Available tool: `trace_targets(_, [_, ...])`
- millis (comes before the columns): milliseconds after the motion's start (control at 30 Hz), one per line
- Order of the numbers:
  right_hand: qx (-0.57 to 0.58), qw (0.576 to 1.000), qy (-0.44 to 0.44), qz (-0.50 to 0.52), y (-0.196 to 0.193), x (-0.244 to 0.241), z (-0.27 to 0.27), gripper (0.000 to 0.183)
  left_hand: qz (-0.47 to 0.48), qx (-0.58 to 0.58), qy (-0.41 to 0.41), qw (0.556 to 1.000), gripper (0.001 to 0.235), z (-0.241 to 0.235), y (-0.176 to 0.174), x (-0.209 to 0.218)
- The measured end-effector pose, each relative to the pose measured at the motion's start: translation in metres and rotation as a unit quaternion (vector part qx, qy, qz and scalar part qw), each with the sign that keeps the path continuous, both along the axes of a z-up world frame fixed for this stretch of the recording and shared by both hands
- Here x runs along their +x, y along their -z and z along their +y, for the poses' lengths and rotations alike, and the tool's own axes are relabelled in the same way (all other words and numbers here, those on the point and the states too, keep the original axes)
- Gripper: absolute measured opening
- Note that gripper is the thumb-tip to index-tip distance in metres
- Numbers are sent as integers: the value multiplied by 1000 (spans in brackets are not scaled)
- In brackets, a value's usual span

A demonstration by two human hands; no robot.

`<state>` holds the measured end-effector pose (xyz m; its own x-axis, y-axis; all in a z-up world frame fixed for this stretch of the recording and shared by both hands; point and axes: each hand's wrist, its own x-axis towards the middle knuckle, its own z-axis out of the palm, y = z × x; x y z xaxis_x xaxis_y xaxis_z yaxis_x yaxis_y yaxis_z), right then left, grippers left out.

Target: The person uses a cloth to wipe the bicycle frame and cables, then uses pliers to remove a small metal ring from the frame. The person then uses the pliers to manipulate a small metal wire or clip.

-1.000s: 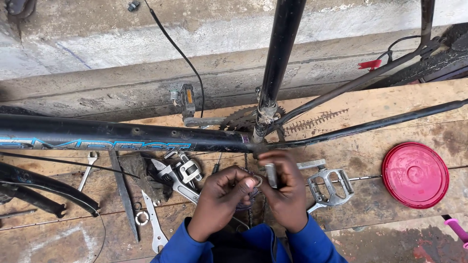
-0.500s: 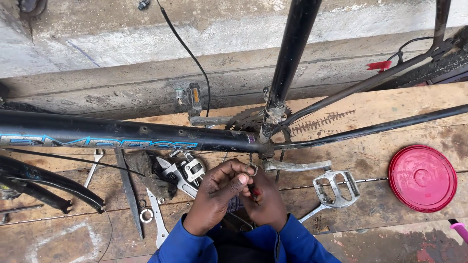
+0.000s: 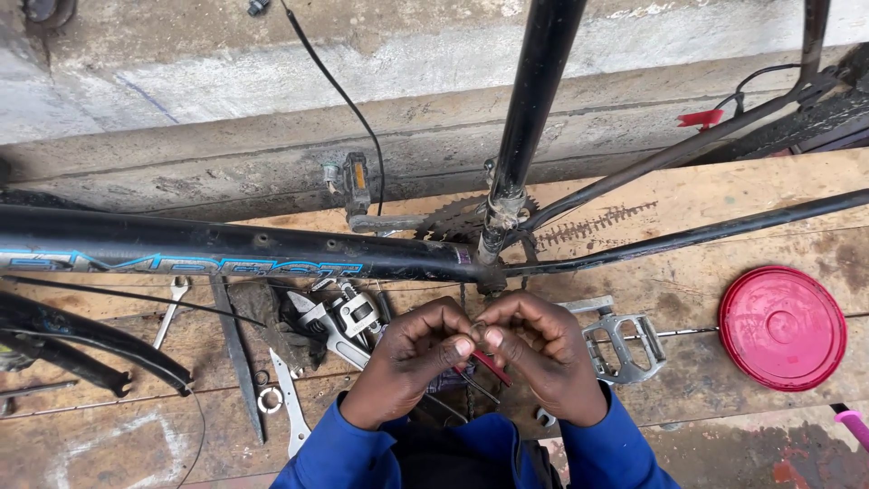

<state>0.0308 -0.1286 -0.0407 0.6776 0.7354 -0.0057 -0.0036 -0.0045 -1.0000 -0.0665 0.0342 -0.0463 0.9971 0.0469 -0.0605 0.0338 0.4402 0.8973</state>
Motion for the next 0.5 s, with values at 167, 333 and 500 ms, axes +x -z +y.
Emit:
trace_targets(167, [-41, 997, 42, -47, 0, -4, 3, 15, -11, 125, -38, 991, 11, -4, -3, 2])
trace_targets(333, [-19, 996, 70, -52, -2, -10, 3, 10, -3, 229, -101, 968, 8, -10, -4, 5])
trace_targets(500, [-50, 985, 108, -125, 0, -12, 7, 11, -18, 328, -180, 927, 13, -23, -7, 12])
